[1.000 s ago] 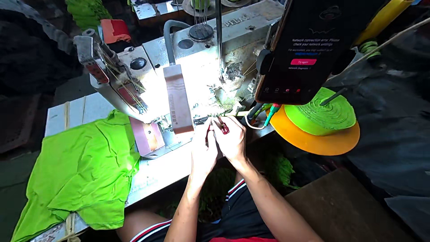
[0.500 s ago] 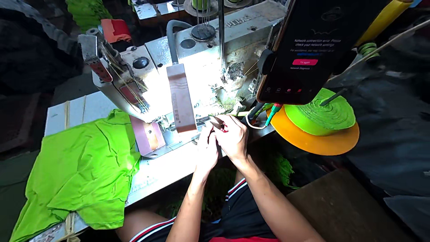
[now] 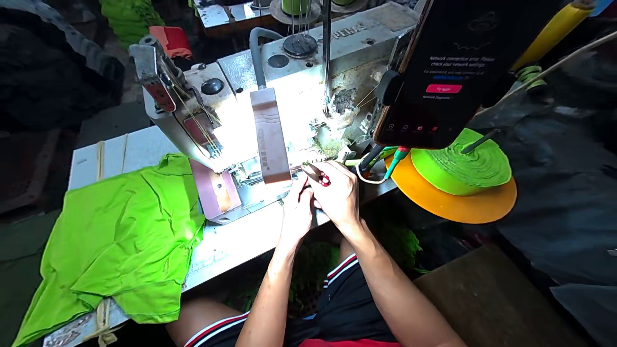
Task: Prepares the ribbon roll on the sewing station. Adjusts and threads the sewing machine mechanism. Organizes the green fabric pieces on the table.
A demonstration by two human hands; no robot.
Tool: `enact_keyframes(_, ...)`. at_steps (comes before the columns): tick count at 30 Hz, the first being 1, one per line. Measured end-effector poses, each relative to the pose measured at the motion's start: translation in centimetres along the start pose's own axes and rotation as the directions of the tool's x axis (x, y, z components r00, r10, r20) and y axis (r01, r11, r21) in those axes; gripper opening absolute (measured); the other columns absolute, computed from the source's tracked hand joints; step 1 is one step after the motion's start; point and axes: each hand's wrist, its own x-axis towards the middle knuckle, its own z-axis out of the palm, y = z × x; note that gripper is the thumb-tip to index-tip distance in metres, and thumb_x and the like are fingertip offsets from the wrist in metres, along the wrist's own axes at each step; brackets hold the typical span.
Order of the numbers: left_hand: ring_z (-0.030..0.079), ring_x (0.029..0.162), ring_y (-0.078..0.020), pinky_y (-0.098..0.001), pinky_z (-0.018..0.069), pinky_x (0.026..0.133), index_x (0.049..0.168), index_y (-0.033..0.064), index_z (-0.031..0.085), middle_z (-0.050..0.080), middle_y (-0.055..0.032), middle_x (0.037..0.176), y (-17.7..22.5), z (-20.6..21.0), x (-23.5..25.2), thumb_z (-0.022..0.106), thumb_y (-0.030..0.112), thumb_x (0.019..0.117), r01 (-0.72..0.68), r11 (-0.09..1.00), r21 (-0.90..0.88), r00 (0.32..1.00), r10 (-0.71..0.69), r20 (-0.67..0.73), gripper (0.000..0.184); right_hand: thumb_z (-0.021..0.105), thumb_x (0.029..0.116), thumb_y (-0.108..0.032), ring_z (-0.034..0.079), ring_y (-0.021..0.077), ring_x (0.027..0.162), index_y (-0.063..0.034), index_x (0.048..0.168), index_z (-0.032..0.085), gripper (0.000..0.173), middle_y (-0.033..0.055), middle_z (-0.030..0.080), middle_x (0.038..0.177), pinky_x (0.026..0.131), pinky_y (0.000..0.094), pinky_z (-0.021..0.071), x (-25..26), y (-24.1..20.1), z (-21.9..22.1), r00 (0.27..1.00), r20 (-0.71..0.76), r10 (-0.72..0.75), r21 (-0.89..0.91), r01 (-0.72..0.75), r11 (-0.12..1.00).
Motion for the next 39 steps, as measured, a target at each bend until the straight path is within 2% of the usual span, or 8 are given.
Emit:
enact_keyframes(6, 0.067, 0.098, -0.0115, -0.0311, 0.0574, 0.09, 0.127, 0.0004, 0.062, 0.068, -0.0081, 0.113, 0.1, 0.1, -0.6, 0.045, 0.003, 0.1043, 0.013, 0.991, -0.13, 0.999, -0.02, -0.047, 0.029, 0.078, 0.083, -0.012, 0.069, 0.0169, 0.093, -0.0121, 0.108, 0.08, 0.025, 0.0049, 0.072, 0.101, 0.079, 0.0334, 0.0578, -0.8, -0.3, 0.2, 0.996, -0.039, -0.078, -0.023, 0.077, 0.997)
enact_keyframes(10, 0.066, 0.109, -0.0168, -0.0328, 0.0567, 0.092, 0.139, -0.0012, 0.054, 0.065, -0.013, 0.128, 0.3, 0.8, -1.0, 0.044, 0.002, 0.1048, 0.071, 0.926, -0.371, 0.989, -0.115, -0.096, 0.036, 0.075, 0.0829, -0.01, 0.07, 0.0145, 0.083, -0.012, 0.103, 0.079, 0.02, 0.0029, 0.074, 0.093, 0.071, 0.0334, 0.057, -0.5, -0.7, 0.5, 0.991, -0.096, -0.09, -0.036, 0.087, 0.996)
enact_keyframes(13, 0.067, 0.105, -0.0165, -0.0321, 0.0569, 0.091, 0.134, 0.0012, 0.056, 0.068, -0.0115, 0.118, 0.8, 1.3, -1.1, 0.042, 0.004, 0.1063, 0.078, 0.825, -0.559, 0.981, -0.162, -0.103, 0.031, 0.076, 0.0838, -0.015, 0.07, 0.0143, 0.082, -0.012, 0.1, 0.079, 0.017, 0.0022, 0.075, 0.09, 0.071, 0.0338, 0.0568, -0.3, -1.0, 0.7, 0.989, -0.106, -0.104, -0.041, 0.101, 0.994)
enact_keyframes(19, 0.069, 0.095, -0.0149, -0.0332, 0.057, 0.091, 0.105, 0.0034, 0.061, 0.07, -0.0078, 0.096, 0.3, 1.1, -1.2, 0.036, 0.0, 0.1024, 0.011, 0.696, -0.718, 0.988, -0.12, -0.101, 0.026, 0.075, 0.0873, -0.019, 0.069, 0.0176, 0.106, -0.0149, 0.108, 0.08, 0.022, 0.0041, 0.073, 0.123, 0.085, 0.0339, 0.0584, -1.5, -1.3, -0.6, 0.986, -0.023, -0.164, -0.01, 0.164, 0.986)
enact_keyframes(22, 0.069, 0.099, -0.0153, -0.0331, 0.0569, 0.092, 0.121, 0.0015, 0.061, 0.07, -0.0091, 0.108, 0.4, 1.0, -1.3, 0.032, 0.002, 0.1031, -0.005, 0.738, -0.675, 0.992, -0.079, -0.093, 0.034, 0.076, 0.0842, -0.019, 0.07, 0.0182, 0.107, -0.0149, 0.111, 0.079, 0.027, 0.0055, 0.071, 0.126, 0.082, 0.035, 0.0595, -2.6, -1.7, -1.6, 0.989, -0.043, -0.144, -0.015, 0.143, 0.99)
enact_keyframes(25, 0.064, 0.114, -0.0177, -0.0333, 0.053, 0.098, 0.144, 0.0016, 0.053, 0.061, -0.0126, 0.137, 0.2, 0.5, -1.1, 0.029, 0.004, 0.106, 0.011, 0.809, -0.588, 0.999, -0.034, -0.028, 0.045, 0.077, 0.0864, -0.035, 0.066, 0.0071, 0.073, -0.0153, 0.102, 0.076, 0.025, -0.0035, 0.072, 0.085, 0.063, 0.03, 0.0546, -3.3, -2.5, -2.7, 0.998, -0.001, 0.064, -0.027, -0.064, 0.998)
enact_keyframes(27, 0.064, 0.114, -0.0179, -0.0343, 0.0529, 0.1, 0.146, 0.002, 0.052, 0.063, -0.0137, 0.135, 0.0, 0.4, -1.0, 0.029, 0.006, 0.1059, -0.003, 0.841, -0.54, 1.0, -0.01, -0.021, 0.047, 0.074, 0.0887, -0.05, 0.064, 0.0077, 0.069, -0.0176, 0.108, 0.071, 0.038, -0.0048, 0.068, 0.078, 0.065, 0.0335, 0.0546, -3.3, -2.7, -3.7, 0.958, 0.166, 0.234, -0.002, -0.237, 0.971)
enact_keyframes(39, 0.065, 0.113, -0.0178, -0.0332, 0.055, 0.097, 0.143, 0.0018, 0.054, 0.063, -0.0125, 0.134, -0.2, 0.5, -0.7, 0.037, 0.003, 0.1058, -0.01, 0.892, -0.452, 0.999, -0.008, -0.039, 0.041, 0.06, 0.0993, -0.031, 0.07, 0.0142, 0.089, -0.0137, 0.13, 0.069, 0.036, 0.0036, 0.073, 0.109, 0.076, 0.0363, 0.0587, -3.1, -2.6, -4.5, 0.968, 0.22, 0.119, -0.072, -0.105, 0.992)
